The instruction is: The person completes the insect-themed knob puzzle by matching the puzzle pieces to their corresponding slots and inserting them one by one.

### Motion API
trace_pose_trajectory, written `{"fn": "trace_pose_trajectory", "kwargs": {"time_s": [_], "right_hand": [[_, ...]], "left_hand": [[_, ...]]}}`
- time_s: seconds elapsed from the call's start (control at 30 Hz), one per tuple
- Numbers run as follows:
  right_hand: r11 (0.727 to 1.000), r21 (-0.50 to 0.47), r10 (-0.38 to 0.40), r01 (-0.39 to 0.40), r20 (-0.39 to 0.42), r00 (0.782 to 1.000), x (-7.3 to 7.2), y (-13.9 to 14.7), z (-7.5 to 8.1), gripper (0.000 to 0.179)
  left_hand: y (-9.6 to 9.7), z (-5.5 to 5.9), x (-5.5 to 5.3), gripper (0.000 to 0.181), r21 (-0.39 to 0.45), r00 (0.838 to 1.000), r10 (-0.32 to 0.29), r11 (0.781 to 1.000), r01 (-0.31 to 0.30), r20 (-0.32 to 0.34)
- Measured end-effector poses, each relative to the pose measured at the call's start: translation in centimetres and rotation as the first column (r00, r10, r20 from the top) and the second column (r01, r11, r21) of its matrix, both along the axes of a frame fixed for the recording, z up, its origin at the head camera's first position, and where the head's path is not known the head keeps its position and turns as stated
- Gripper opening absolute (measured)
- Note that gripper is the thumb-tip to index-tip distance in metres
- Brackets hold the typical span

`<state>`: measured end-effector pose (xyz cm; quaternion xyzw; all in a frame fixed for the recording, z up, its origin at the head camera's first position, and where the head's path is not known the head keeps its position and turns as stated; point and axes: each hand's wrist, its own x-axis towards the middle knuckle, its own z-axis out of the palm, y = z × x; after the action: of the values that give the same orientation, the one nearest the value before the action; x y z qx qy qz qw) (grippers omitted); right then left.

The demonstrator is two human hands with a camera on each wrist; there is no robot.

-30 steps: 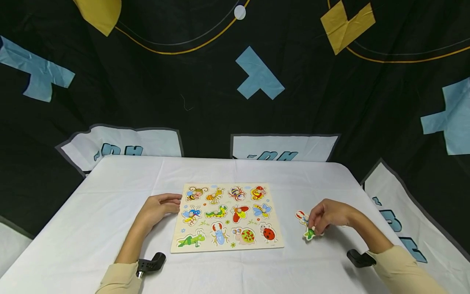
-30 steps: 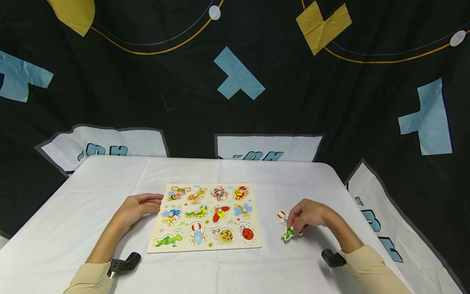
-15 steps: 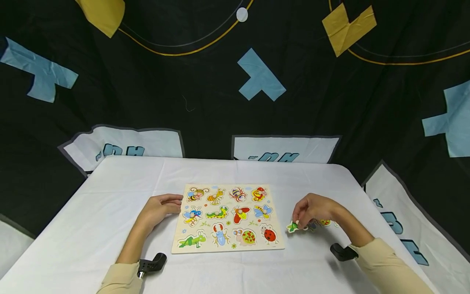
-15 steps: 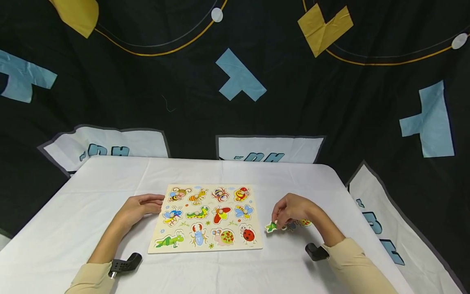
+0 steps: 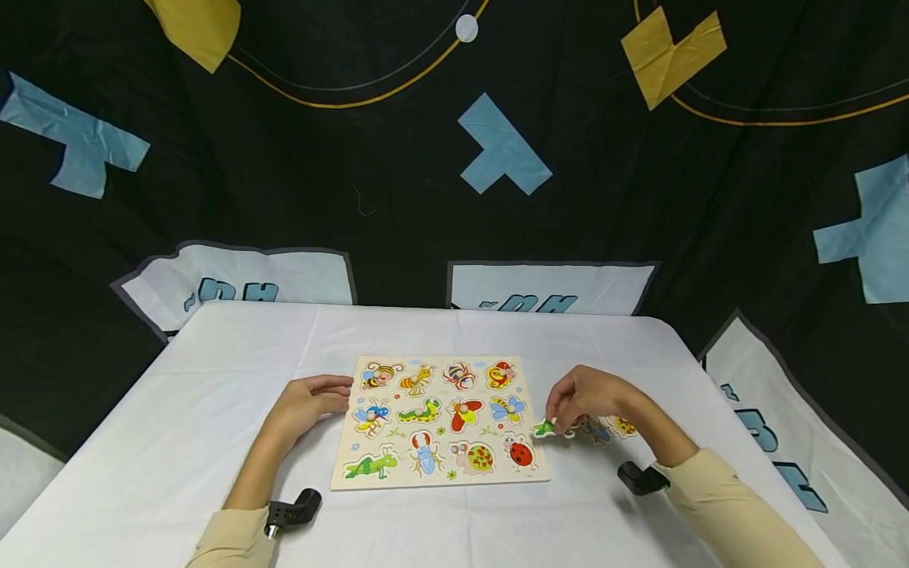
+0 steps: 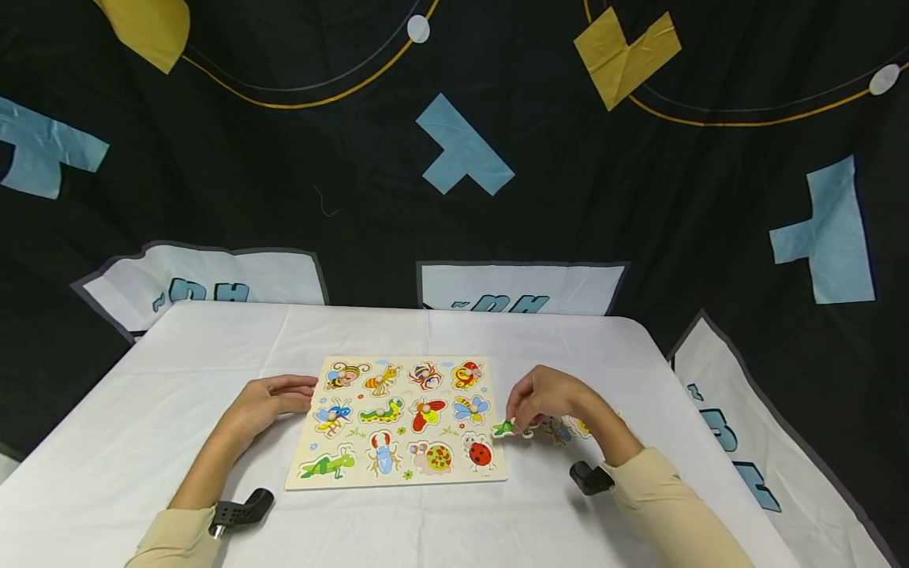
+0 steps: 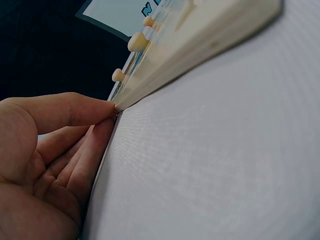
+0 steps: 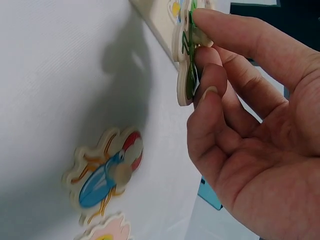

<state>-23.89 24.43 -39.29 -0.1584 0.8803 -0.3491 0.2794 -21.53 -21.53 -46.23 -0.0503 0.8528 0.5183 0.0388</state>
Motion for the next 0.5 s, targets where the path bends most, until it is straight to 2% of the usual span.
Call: {"fn": "trace_pose_trajectory", "kwargs": {"time_s": [0.5], "right_hand": [[0.999, -0.025, 0.025, -0.026, -0.022, 0.999, -1.2, -3.8, 0.2, 0.016]], "left_hand": [[-0.1, -0.2, -0.1, 0.047, 0.010, 1.000, 0.011, 1.000, -0.011, 0.000]]}}
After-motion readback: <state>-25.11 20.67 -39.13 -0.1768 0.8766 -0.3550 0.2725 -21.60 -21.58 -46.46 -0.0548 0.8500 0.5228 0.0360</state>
